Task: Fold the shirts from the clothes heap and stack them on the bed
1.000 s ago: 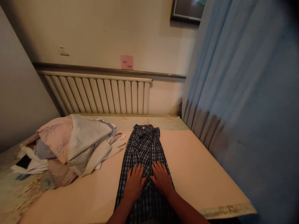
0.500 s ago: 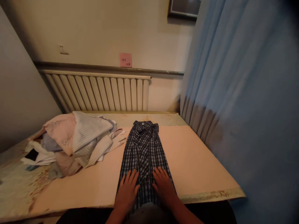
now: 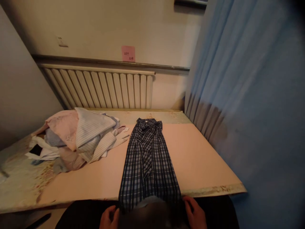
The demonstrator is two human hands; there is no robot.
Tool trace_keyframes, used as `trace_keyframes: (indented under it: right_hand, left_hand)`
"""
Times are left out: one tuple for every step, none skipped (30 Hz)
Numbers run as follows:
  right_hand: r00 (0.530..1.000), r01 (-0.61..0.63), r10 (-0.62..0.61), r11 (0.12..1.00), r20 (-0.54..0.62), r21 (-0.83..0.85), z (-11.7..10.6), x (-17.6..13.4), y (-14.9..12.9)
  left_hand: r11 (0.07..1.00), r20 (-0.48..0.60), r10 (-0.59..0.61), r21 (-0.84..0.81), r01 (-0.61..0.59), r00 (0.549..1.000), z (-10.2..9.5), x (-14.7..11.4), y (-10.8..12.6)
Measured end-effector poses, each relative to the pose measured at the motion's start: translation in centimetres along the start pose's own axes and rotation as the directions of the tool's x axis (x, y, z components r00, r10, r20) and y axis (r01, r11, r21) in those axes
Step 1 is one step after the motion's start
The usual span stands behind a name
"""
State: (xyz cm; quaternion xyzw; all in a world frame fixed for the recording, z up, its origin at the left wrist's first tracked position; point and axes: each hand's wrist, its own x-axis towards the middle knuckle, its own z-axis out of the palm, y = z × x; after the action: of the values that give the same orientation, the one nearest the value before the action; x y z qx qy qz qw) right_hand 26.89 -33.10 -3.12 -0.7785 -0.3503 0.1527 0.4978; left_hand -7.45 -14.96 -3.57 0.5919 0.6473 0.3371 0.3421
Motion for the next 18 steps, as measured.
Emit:
trace_keyframes:
  right_hand:
    - [0.992, -0.123, 0.123, 0.99, 0.015, 0.069, -0.1, 0.4, 0.2]
    - [0.975, -0.221, 0.215, 0.964, 0.051, 0.149, -0.1, 0.9, 0.3]
    - [0.956, -0.291, 0.274, 0.928, 0.102, 0.232, 0.0, 1.4, 0.4]
    - [0.939, -0.34, 0.305, 0.889, 0.157, 0.307, 0.2, 1.8, 0.5]
    - [0.926, -0.372, 0.316, 0.853, 0.204, 0.365, 0.5, 2.1, 0.5]
    - [0.917, -0.392, 0.318, 0.827, 0.24, 0.402, 0.7, 2.3, 0.4]
    - [0.91, -0.405, 0.315, 0.811, 0.269, 0.421, 0.9, 2.3, 0.3]
    - [0.902, -0.418, 0.311, 0.804, 0.299, 0.424, 1.0, 2.2, 0.2]
    - [0.894, -0.426, 0.298, 0.801, 0.335, 0.422, 1.2, 2.1, -0.1]
    - [0.885, -0.427, 0.275, 0.801, 0.375, 0.42, 1.3, 1.8, -0.4]
    - [0.876, -0.426, 0.249, 0.801, 0.413, 0.421, 1.4, 1.6, -0.7]
    - [0.866, -0.425, 0.225, 0.801, 0.446, 0.421, 1.5, 1.3, -1.1]
    - [0.856, -0.428, 0.209, 0.8, 0.473, 0.421, 1.6, 1.1, -1.5]
    - [0.846, -0.435, 0.203, 0.798, 0.494, 0.417, 1.7, 0.9, -2.0]
    - [0.837, -0.446, 0.205, 0.794, 0.508, 0.413, 1.7, 0.7, -2.5]
    - [0.826, -0.463, 0.218, 0.788, 0.521, 0.405, 1.7, 0.5, -3.0]
    - [0.816, -0.48, 0.228, 0.78, 0.531, 0.402, 1.6, 0.4, -3.7]
    - [0.808, -0.494, 0.235, 0.769, 0.54, 0.406, 1.5, 0.3, -4.3]
  left_hand:
    - [0.998, 0.005, -0.066, -0.016, 0.066, 0.998, 0.1, 0.0, 0.0]
    - [0.994, 0.027, -0.106, -0.03, 0.106, 0.994, 0.2, 0.1, 0.2]
    - [0.99, 0.065, -0.129, -0.048, 0.132, 0.989, 0.4, 0.3, 0.4]
    - [0.985, 0.114, -0.148, -0.069, 0.156, 0.982, 0.6, 0.4, 0.6]
    - [0.979, 0.167, -0.166, -0.094, 0.183, 0.972, 0.7, 0.5, 0.9]
    - [0.97, 0.213, -0.18, -0.125, 0.21, 0.96, 0.9, 0.6, 1.1]
    - [0.958, 0.246, -0.186, -0.167, 0.231, 0.951, 0.9, 0.6, 1.4]
    - [0.945, 0.266, -0.184, -0.218, 0.245, 0.946, 1.0, 0.6, 1.7]
    - [0.929, 0.277, -0.177, -0.27, 0.254, 0.944, 1.0, 0.6, 2.0]
    - [0.91, 0.288, -0.172, -0.319, 0.264, 0.942, 0.9, 0.6, 2.3]
    - [0.887, 0.305, -0.172, -0.367, 0.282, 0.937, 0.9, 0.5, 2.6]
    - [0.857, 0.335, -0.179, -0.409, 0.314, 0.925, 0.8, 0.4, 2.9]
    - [0.821, 0.378, -0.189, -0.446, 0.357, 0.906, 0.7, 0.2, 3.3]
    - [0.781, 0.43, -0.199, -0.473, 0.407, 0.881, 0.5, 0.1, 3.6]
    - [0.744, 0.482, -0.205, -0.488, 0.455, 0.852, 0.4, -0.1, 3.9]
    - [0.714, 0.524, -0.21, -0.494, 0.495, 0.826, 0.3, -0.4, 4.1]
    - [0.697, 0.55, -0.213, -0.494, 0.52, 0.807, 0.1, -0.6, 4.3]
    - [0.69, 0.567, -0.218, -0.486, 0.536, 0.795, 0.0, -0.9, 4.5]
